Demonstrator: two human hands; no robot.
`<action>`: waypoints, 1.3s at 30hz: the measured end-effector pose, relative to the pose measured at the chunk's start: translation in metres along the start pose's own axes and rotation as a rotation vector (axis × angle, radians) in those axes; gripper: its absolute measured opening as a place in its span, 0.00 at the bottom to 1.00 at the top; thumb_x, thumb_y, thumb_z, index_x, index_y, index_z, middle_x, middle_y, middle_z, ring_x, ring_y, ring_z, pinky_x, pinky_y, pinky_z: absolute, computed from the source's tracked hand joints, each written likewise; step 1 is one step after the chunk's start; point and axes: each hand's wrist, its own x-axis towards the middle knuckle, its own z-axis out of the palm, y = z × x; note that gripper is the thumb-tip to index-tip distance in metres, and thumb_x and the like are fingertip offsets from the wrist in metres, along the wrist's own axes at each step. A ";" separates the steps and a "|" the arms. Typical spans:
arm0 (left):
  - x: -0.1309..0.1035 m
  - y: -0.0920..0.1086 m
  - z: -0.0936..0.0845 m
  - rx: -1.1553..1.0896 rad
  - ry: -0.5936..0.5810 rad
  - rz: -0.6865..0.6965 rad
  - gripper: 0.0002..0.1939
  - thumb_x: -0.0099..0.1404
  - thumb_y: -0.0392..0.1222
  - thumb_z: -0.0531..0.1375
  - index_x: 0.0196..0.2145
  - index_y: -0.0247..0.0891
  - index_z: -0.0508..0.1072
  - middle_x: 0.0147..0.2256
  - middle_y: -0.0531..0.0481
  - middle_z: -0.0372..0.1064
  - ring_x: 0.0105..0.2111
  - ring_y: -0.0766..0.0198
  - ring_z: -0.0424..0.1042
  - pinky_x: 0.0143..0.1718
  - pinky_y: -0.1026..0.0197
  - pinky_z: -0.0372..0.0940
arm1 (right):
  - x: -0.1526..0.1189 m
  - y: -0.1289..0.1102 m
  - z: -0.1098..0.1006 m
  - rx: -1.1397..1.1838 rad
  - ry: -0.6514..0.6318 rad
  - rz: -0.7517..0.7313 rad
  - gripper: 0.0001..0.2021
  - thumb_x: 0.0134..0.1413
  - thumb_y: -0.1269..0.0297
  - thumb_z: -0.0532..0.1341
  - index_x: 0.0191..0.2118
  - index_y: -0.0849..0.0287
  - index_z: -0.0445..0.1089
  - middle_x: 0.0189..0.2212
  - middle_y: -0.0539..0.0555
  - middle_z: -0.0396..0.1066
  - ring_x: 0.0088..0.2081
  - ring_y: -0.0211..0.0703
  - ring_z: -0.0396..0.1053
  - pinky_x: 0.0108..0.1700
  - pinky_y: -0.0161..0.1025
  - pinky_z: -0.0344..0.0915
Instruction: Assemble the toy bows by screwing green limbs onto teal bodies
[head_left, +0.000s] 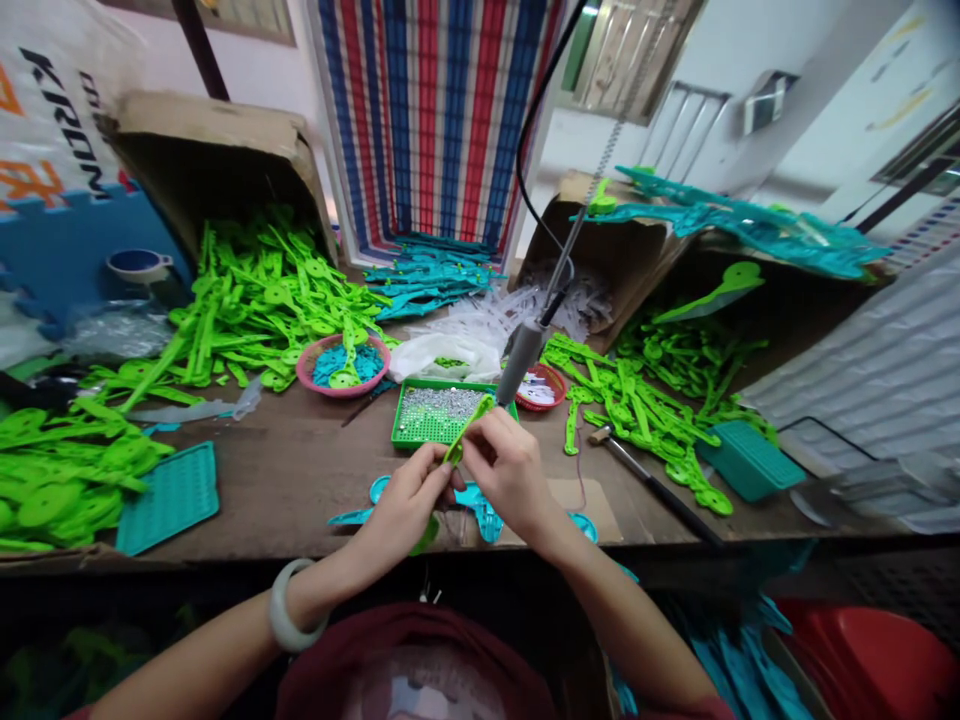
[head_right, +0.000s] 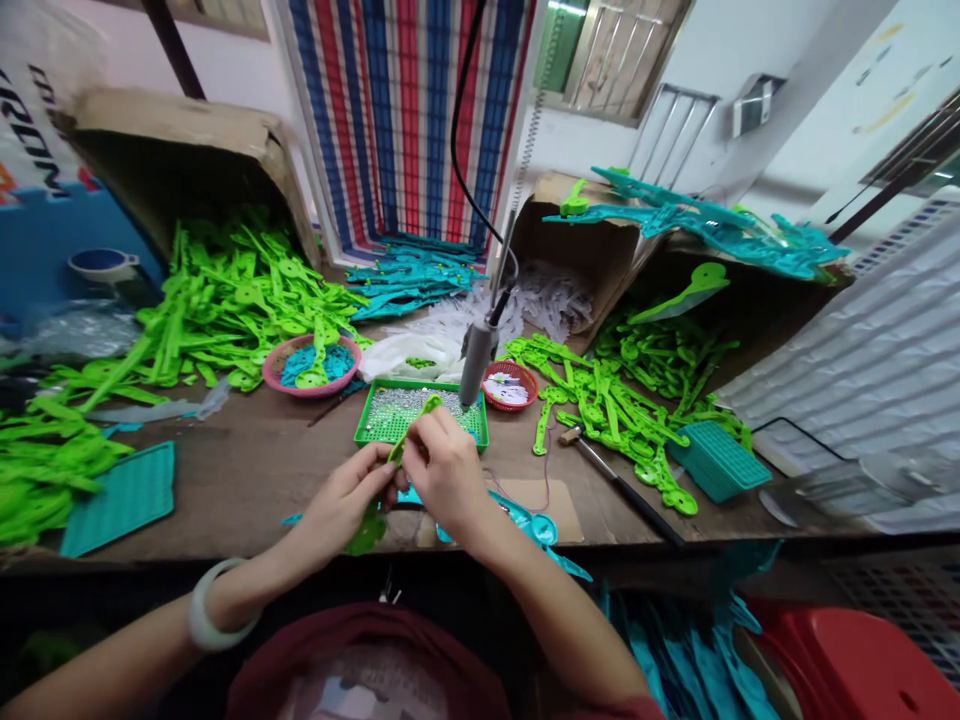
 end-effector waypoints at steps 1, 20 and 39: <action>0.000 0.000 0.001 0.019 0.023 0.019 0.13 0.69 0.52 0.56 0.35 0.40 0.71 0.27 0.54 0.68 0.26 0.65 0.66 0.29 0.63 0.61 | -0.003 0.001 0.003 0.056 0.033 0.051 0.08 0.61 0.70 0.58 0.29 0.56 0.64 0.29 0.51 0.65 0.30 0.39 0.63 0.33 0.37 0.60; -0.016 -0.033 0.004 0.350 0.239 0.194 0.16 0.72 0.43 0.54 0.49 0.40 0.79 0.29 0.52 0.74 0.29 0.62 0.71 0.35 0.62 0.65 | -0.039 0.011 0.034 0.254 0.117 0.091 0.08 0.65 0.69 0.60 0.42 0.56 0.77 0.36 0.54 0.75 0.37 0.39 0.74 0.40 0.37 0.71; -0.031 -0.033 0.015 0.276 0.135 0.152 0.14 0.74 0.44 0.52 0.36 0.39 0.74 0.25 0.55 0.67 0.24 0.67 0.66 0.29 0.65 0.62 | -0.057 0.031 0.061 0.837 0.293 0.430 0.08 0.51 0.63 0.72 0.33 0.55 0.71 0.34 0.48 0.66 0.33 0.35 0.67 0.31 0.31 0.67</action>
